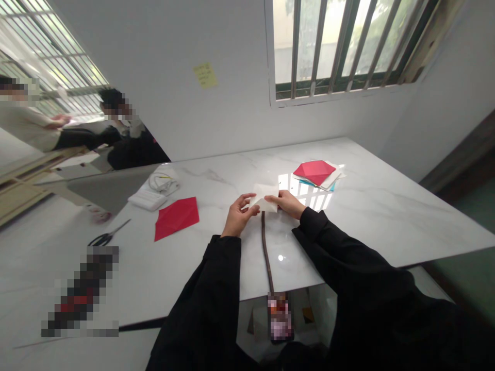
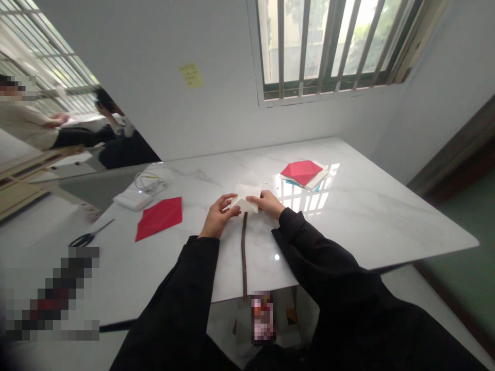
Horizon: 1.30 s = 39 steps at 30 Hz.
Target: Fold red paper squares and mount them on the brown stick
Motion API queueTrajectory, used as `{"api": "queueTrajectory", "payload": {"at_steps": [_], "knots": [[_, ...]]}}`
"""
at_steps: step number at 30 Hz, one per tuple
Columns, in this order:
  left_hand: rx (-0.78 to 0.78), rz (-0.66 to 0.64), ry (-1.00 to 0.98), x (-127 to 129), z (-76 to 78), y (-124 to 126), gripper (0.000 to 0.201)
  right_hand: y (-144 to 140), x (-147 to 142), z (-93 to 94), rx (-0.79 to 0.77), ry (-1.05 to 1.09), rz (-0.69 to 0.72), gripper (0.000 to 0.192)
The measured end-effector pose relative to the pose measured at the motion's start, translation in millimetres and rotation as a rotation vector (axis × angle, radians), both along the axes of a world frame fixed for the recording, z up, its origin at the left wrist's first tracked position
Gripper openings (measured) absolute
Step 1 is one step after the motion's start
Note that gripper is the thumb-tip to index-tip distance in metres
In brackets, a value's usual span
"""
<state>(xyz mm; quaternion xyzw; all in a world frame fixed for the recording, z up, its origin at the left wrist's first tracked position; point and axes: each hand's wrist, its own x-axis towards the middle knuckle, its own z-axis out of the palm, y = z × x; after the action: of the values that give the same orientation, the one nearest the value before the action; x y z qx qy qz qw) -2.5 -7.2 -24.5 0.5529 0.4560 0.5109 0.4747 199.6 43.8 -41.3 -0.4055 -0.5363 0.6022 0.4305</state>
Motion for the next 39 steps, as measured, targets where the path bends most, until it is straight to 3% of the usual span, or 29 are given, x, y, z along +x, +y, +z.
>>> {"api": "queueTrajectory", "payload": {"at_steps": [5, 10, 17, 26, 33, 35, 39], "knots": [[0.0, 0.038, -0.05, -3.8, 1.4, 0.3, 0.056, 2.2, -0.7, 0.6, -0.051, 0.07, -0.052, 0.026], [0.02, 0.049, 0.035, -4.5, 1.2, 0.2, 0.045, 1.5, 1.0, 3.3, -0.103, 0.118, -0.033, 0.023], [0.037, 0.019, 0.078, -0.8, 0.2, 0.0, 0.048, 0.9, -0.3, 6.0, -0.179, 0.191, -0.04, 0.011], [0.058, -0.038, 0.149, -0.7, -3.7, 0.8, 0.046, 4.2, -0.6, 0.0, -0.154, 0.169, -0.037, 0.013], [0.033, -0.005, 0.126, 1.6, -1.1, -0.3, 0.04, 3.4, 0.2, -2.0, -0.096, 0.124, 0.029, 0.024], [0.027, -0.004, 0.096, 2.6, -0.3, -0.8, 0.048, 2.9, -0.2, -1.9, -0.08, 0.099, 0.031, 0.026], [0.014, -0.003, 0.061, 2.3, -0.6, 0.0, 0.088, 2.4, -1.5, -2.2, -0.04, 0.056, 0.018, 0.025]]}}
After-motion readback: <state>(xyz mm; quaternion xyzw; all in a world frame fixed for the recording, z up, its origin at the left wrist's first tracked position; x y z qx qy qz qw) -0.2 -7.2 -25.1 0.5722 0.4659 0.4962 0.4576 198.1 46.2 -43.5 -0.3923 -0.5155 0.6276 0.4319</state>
